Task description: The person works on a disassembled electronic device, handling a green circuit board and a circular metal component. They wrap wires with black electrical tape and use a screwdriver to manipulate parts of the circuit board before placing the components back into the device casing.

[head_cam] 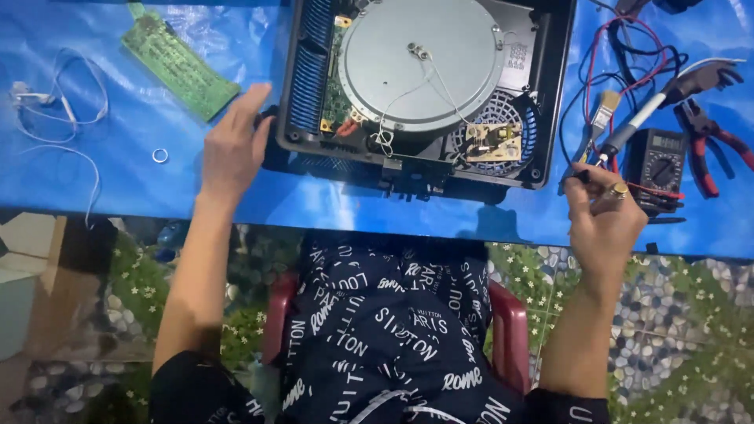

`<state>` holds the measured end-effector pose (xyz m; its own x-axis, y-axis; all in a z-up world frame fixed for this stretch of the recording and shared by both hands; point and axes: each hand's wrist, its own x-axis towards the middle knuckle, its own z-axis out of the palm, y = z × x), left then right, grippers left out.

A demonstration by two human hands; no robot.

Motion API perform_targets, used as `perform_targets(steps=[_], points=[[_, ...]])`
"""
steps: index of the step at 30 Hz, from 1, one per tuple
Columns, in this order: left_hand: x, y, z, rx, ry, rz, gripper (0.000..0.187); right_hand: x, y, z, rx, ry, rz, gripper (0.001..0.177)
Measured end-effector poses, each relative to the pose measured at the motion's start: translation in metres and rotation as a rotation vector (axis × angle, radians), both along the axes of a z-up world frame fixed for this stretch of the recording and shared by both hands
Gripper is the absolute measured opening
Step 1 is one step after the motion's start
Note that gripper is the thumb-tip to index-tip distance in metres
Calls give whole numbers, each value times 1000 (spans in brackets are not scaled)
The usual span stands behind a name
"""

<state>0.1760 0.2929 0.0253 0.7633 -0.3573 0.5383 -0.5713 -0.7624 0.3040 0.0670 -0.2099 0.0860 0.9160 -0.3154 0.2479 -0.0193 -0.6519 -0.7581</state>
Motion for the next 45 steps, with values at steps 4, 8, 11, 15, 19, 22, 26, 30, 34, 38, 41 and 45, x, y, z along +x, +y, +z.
perform_targets(steps=[4, 8, 11, 15, 19, 22, 26, 30, 34, 38, 41, 45], points=[[-8, -10, 28, -118, -64, 60, 46, 4, 27, 23, -4, 87, 74, 39], [-51, -56, 70, -307, -348, 176, 20, 1, 60, 14, 248, 32, 196, 27], [-87, -136, 98, -737, 430, -53, 18, -3, 95, 11, 553, 2, 238, 17], [-91, -198, 84, -891, 614, -212, 48, -13, 112, -6, 751, -11, 226, 16], [-80, -212, 85, -924, 602, -211, 14, -15, 118, 1, 636, -99, 233, 16], [-78, -215, 79, -843, 558, -186, 9, -11, 116, 17, 459, -116, 212, 21], [-74, -197, 74, -736, 494, -97, 8, -4, 48, -2, 102, -163, -15, 31], [-72, -187, 94, -652, 502, -88, 10, 39, -4, -9, 265, 178, -120, 54], [-79, -184, 87, -688, 527, -54, 6, 68, -45, -58, -171, 137, 60, 49], [-81, -177, 88, -718, 570, -55, 8, 86, -41, -61, -495, 151, 61, 43], [-81, -173, 93, -759, 640, -114, 10, 75, -39, -37, -715, -151, 100, 55], [-83, -181, 105, -800, 649, -161, 6, 30, 66, 47, 20, -39, 496, 52]])
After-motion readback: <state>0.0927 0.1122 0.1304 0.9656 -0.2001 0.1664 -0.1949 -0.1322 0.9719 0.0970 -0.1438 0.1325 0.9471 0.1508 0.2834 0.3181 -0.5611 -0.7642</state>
